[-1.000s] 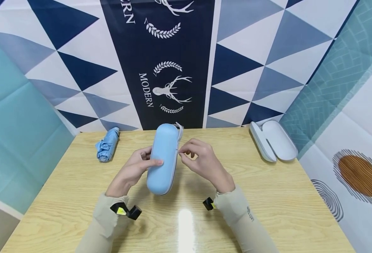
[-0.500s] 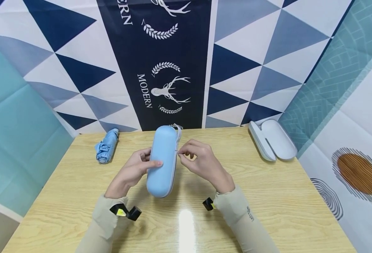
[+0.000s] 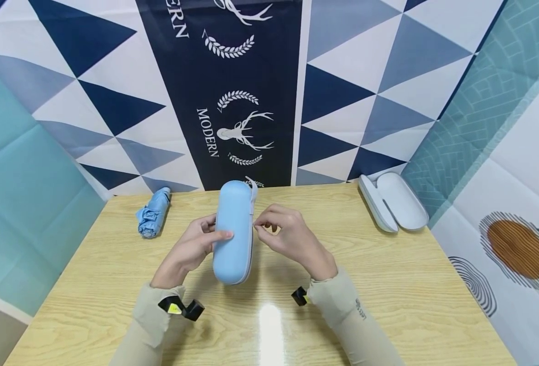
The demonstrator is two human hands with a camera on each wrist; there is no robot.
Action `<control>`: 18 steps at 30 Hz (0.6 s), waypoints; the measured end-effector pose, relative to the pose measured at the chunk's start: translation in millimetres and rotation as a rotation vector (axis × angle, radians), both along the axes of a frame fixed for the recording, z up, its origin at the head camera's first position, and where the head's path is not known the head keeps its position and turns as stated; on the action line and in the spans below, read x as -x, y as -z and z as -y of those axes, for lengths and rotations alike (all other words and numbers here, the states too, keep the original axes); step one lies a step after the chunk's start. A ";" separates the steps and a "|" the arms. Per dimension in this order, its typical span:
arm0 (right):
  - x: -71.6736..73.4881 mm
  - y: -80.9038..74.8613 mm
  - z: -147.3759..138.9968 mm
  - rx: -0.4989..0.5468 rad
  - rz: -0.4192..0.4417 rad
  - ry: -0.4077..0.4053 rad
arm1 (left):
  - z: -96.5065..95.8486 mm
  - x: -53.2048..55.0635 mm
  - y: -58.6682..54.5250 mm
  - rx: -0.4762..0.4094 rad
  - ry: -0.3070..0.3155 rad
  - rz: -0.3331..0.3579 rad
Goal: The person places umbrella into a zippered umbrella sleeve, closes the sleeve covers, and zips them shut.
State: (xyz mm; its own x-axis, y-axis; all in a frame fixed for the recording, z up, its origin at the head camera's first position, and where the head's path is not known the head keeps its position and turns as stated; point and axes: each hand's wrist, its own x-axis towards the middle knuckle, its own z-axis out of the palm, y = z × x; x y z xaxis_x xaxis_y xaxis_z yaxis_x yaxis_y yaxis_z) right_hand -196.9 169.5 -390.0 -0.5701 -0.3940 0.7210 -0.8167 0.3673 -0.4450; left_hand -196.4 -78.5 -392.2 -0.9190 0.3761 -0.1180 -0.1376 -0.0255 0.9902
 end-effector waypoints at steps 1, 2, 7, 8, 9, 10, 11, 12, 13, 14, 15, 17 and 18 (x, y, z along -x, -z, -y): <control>-0.1 0.5 0.7 -0.002 -0.001 -0.008 | 0.0 -0.2 -0.2 -0.007 -0.006 0.005; -0.3 0.9 1.4 -0.001 -0.002 -0.013 | 0.0 -0.4 -0.4 -0.013 -0.012 0.009; -1.1 1.6 2.9 0.007 -0.011 -0.014 | 0.2 -0.9 -2.3 -0.038 -0.020 0.023; -1.2 1.6 3.1 0.007 -0.011 -0.015 | 0.2 -1.1 -2.7 -0.042 -0.022 0.025; -1.3 1.7 3.3 0.008 -0.011 -0.018 | 0.1 -1.2 -3.1 -0.048 -0.024 0.026; -1.4 1.7 3.5 0.008 -0.010 -0.020 | 0.1 -1.3 -3.5 -0.053 -0.027 0.027; -1.5 1.7 3.6 0.007 -0.008 -0.024 | 0.0 -1.5 -3.9 -0.057 -0.031 0.026; -1.7 1.7 3.8 0.006 -0.007 -0.026 | 0.1 -1.6 -4.0 -0.061 -0.034 0.026; -1.9 1.6 4.0 0.005 -0.006 -0.027 | 0.0 -1.6 -4.2 -0.065 -0.037 0.025; -2.2 1.4 4.2 0.004 -0.005 -0.029 | 0.0 -1.8 -4.3 -0.069 -0.042 0.025; -2.5 1.0 4.3 0.003 -0.004 -0.031 | -0.1 -1.9 -4.4 -0.072 -0.048 0.026; -3.3 0.4 4.7 -0.005 -0.002 -0.032 | -0.1 -2.0 -4.4 -0.078 -0.061 0.030; -3.6 0.1 4.9 -0.010 -0.001 -0.033 | -0.1 -2.1 -4.3 -0.080 -0.068 0.031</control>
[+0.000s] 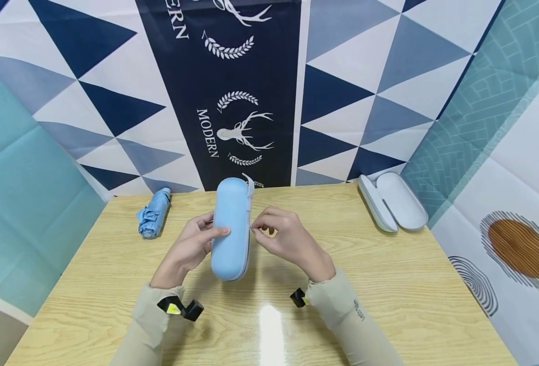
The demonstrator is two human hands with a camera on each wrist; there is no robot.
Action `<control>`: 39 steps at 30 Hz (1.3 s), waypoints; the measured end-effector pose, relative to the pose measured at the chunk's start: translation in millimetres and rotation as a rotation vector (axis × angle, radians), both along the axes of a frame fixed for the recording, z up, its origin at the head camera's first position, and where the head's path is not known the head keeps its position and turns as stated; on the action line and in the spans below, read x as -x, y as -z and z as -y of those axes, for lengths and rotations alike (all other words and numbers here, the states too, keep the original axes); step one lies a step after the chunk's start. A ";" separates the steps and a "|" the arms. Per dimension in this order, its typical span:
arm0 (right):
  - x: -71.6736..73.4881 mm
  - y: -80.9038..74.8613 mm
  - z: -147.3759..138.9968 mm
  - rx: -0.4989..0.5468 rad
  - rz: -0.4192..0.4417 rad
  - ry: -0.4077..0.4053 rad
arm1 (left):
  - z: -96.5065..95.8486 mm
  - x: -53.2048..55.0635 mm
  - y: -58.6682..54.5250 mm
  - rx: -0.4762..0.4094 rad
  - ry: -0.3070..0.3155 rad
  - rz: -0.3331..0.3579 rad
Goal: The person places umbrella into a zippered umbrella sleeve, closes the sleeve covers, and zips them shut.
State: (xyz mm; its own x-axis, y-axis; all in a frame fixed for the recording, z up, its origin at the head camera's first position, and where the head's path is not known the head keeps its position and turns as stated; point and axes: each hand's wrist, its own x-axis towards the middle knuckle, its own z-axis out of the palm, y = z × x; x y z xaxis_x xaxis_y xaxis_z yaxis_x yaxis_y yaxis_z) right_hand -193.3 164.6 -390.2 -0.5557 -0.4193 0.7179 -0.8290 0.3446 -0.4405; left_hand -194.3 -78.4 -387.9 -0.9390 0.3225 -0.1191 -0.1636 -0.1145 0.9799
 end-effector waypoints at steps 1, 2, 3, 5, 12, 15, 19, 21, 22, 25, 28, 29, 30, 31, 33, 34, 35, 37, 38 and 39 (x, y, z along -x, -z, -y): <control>-0.4 -0.3 0.1 -0.003 0.001 -0.001 | 0.1 0.0 0.2 -0.002 -0.006 0.001; -0.7 -0.4 0.4 -0.006 0.001 -0.003 | 0.1 0.1 0.3 -0.003 -0.012 0.002; -0.9 -0.5 0.8 -0.009 0.000 -0.004 | 0.1 0.2 0.6 -0.006 -0.015 0.001; -1.5 -0.7 1.1 -0.013 -0.002 -0.005 | 0.3 0.6 1.2 -0.009 -0.018 -0.002; -2.2 -0.9 1.8 -0.022 -0.006 -0.007 | 0.2 2.4 2.8 -0.025 -0.033 0.007; -1.8 -0.2 2.1 -0.024 -0.012 -0.005 | 0.2 2.8 2.9 -0.029 -0.033 0.010; -1.8 0.0 2.2 -0.029 -0.012 -0.013 | 0.5 3.0 2.8 -0.033 -0.040 0.011; -2.2 -0.4 2.3 -0.036 -0.007 -0.016 | 0.8 3.0 2.5 -0.034 -0.044 0.014; -2.4 -0.6 2.4 -0.039 -0.003 -0.018 | 0.8 2.9 2.2 -0.034 -0.046 0.014; -3.5 -1.7 3.0 -0.052 0.010 -0.019 | 1.3 2.9 1.9 -0.041 -0.054 0.014; -4.9 -2.9 3.9 -0.064 0.018 -0.023 | 2.2 3.3 2.4 -0.045 -0.066 0.012; -5.1 -2.8 4.3 -0.067 0.019 -0.024 | 2.5 3.5 2.6 -0.047 -0.069 0.012; -5.3 -2.7 4.7 -0.067 0.018 -0.027 | 2.6 3.8 2.7 -0.046 -0.074 0.014; -5.4 -2.4 5.2 -0.067 0.014 -0.030 | 2.8 3.9 2.7 -0.046 -0.076 0.012; -5.2 -1.2 6.2 -0.067 0.010 -0.038 | 3.0 4.4 2.6 -0.046 -0.084 0.013; -5.1 -0.5 6.8 -0.066 0.009 -0.043 | 3.2 4.5 2.3 -0.048 -0.088 0.014; -5.2 0.0 7.4 -0.066 0.008 -0.047 | 3.4 4.6 2.1 -0.050 -0.092 0.012; -5.8 0.3 8.7 -0.070 0.007 -0.053 | 4.1 4.7 1.7 -0.055 -0.099 0.007; -6.1 0.4 9.2 -0.072 0.008 -0.055 | 4.6 4.8 1.5 -0.056 -0.103 0.005; -6.6 0.2 9.6 -0.073 0.009 -0.056 | 5.0 4.7 1.1 -0.058 -0.106 0.002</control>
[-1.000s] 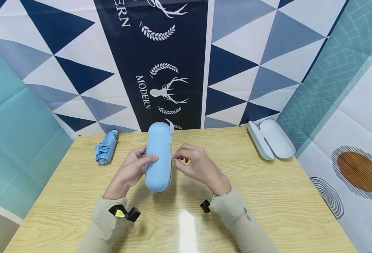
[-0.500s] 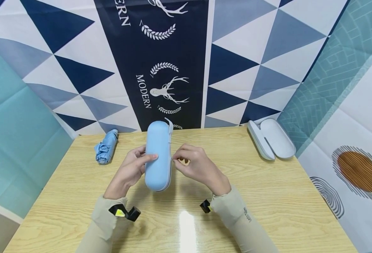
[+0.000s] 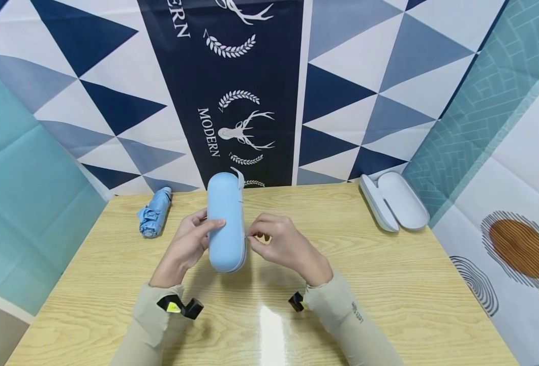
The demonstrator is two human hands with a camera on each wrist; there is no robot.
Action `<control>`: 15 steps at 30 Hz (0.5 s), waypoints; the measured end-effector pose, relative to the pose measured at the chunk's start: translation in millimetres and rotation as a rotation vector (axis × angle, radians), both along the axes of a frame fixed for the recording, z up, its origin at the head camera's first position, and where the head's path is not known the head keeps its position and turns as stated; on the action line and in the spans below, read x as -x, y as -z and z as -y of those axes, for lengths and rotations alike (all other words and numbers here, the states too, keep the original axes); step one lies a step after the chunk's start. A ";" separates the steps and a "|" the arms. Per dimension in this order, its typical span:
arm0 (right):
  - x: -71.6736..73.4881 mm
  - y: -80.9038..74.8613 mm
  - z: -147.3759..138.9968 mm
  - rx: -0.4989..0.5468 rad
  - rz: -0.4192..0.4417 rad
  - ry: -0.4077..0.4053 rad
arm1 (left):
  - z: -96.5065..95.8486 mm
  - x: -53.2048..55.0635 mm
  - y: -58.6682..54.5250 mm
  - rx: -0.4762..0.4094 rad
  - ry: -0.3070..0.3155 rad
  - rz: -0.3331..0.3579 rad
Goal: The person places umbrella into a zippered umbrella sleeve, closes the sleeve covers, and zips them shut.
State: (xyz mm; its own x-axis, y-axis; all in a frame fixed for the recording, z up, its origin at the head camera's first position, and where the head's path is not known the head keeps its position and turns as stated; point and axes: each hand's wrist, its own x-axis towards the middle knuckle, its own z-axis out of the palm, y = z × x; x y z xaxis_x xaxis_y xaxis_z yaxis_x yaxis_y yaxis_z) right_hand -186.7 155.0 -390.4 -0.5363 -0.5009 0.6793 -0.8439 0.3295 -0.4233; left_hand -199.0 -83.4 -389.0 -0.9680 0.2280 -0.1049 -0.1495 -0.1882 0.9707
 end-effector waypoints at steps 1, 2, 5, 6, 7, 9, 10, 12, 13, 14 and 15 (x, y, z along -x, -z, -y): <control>-0.5 -0.2 0.0 -0.001 -0.002 0.002 | 0.1 -0.1 -0.4 -0.001 -0.002 -0.002; -1.1 -0.4 -0.1 -0.003 -0.003 0.004 | 0.1 -0.3 -0.8 -0.002 -0.003 -0.003; -2.2 -1.5 -0.6 -0.004 -0.006 0.008 | -0.3 -0.7 -2.2 -0.006 -0.008 -0.006; -2.3 -1.6 -0.6 -0.004 -0.009 0.009 | -0.6 -0.9 -2.6 -0.009 -0.009 -0.006; -2.4 -1.9 -0.8 -0.005 -0.010 0.012 | -0.9 -0.9 -2.8 -0.013 -0.010 -0.006; -2.6 -2.3 -1.1 -0.004 -0.015 0.015 | -1.5 -1.0 -2.9 -0.018 -0.012 -0.007; -2.6 -2.4 -1.2 -0.003 -0.016 0.016 | -1.8 -1.2 -3.0 -0.021 -0.014 -0.006; -2.4 -2.0 -1.3 -0.002 -0.015 0.013 | -2.2 -1.6 -2.8 -0.027 -0.021 -0.006; -2.6 -2.2 -1.4 -0.002 -0.014 0.011 | -2.3 -1.8 -2.7 -0.030 -0.025 -0.005; -2.6 -2.2 -1.2 -0.003 -0.013 0.007 | -2.3 -1.9 -2.3 -0.031 -0.030 -0.005; -2.7 -2.2 -1.1 -0.003 -0.010 0.002 | -2.2 -2.1 -1.9 -0.032 -0.036 -0.002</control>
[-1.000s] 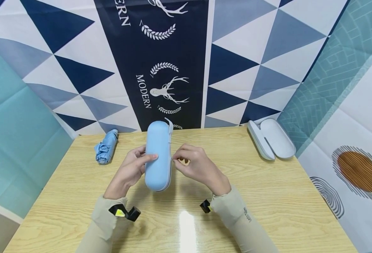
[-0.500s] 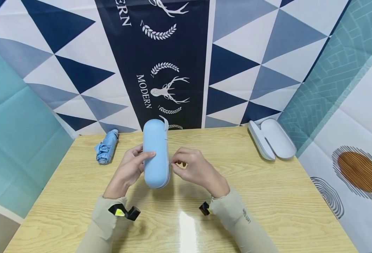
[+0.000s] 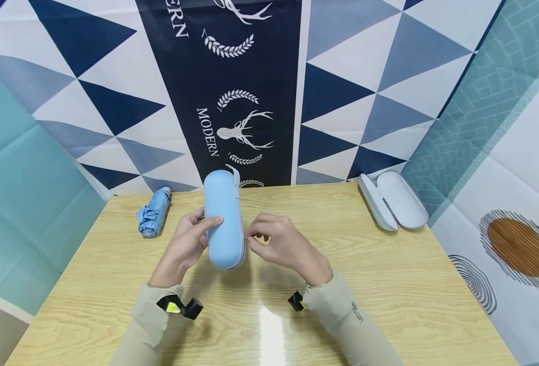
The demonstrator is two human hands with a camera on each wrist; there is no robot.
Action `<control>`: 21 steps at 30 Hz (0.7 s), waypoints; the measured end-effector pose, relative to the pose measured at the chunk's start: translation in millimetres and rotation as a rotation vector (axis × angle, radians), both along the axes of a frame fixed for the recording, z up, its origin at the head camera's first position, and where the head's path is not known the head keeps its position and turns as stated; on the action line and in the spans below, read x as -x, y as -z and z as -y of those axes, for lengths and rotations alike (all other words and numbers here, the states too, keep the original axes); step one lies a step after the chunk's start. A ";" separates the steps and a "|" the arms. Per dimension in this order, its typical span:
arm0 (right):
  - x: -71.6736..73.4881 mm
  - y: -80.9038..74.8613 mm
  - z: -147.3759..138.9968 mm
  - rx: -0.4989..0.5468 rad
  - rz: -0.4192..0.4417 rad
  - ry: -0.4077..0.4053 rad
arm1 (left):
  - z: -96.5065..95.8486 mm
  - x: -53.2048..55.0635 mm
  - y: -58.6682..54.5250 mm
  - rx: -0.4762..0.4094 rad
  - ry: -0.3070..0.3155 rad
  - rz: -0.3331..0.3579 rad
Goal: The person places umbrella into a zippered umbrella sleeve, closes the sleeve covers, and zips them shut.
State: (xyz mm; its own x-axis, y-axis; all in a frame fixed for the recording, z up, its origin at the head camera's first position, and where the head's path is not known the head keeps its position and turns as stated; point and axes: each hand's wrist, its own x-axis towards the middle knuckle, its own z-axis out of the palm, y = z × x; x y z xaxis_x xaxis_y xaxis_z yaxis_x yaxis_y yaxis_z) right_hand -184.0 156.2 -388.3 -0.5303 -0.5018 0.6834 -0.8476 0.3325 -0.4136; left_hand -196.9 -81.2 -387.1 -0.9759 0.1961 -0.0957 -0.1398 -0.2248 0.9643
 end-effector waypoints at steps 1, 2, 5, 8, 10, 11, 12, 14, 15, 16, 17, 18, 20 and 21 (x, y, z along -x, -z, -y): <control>-0.1 0.1 0.3 -0.002 0.002 -0.004 | 0.3 0.0 0.5 -0.001 -0.005 0.001; -0.2 0.1 0.6 -0.003 0.003 -0.006 | 0.7 0.1 1.0 0.000 -0.009 0.001; -0.7 -0.2 1.2 -0.007 0.004 -0.008 | 1.2 0.2 1.8 -0.003 -0.010 -0.006; -1.1 -0.6 1.5 -0.011 0.002 -0.003 | 1.1 -0.2 1.3 -0.009 -0.006 -0.012; -1.3 -1.1 1.7 -0.010 0.001 -0.005 | 1.1 -0.3 1.1 -0.017 -0.006 -0.011; -1.3 -1.1 1.8 -0.011 0.001 -0.007 | 1.2 -0.1 1.2 -0.024 -0.008 -0.010; -1.3 -0.9 1.9 -0.011 0.003 -0.009 | 1.3 0.2 1.4 -0.030 -0.011 -0.009; -1.0 -0.5 2.3 -0.012 0.005 -0.016 | 1.8 1.1 2.1 -0.040 -0.021 -0.007; -0.9 -0.1 2.5 -0.013 0.007 -0.019 | 2.0 1.7 2.5 -0.046 -0.027 -0.006; -0.8 0.3 2.8 -0.015 0.007 -0.022 | 2.3 2.1 2.8 -0.049 -0.036 -0.003; -0.7 0.8 3.0 -0.016 0.007 -0.024 | 2.6 2.4 3.0 -0.049 -0.046 0.000; -0.6 0.9 3.2 -0.017 0.007 -0.025 | 2.9 2.6 3.0 -0.050 -0.054 0.001; -0.7 1.0 3.6 -0.016 0.003 -0.027 | 3.2 2.4 2.6 -0.053 -0.062 0.001; -0.8 0.8 3.7 -0.016 0.001 -0.026 | 3.3 2.2 2.3 -0.052 -0.064 -0.002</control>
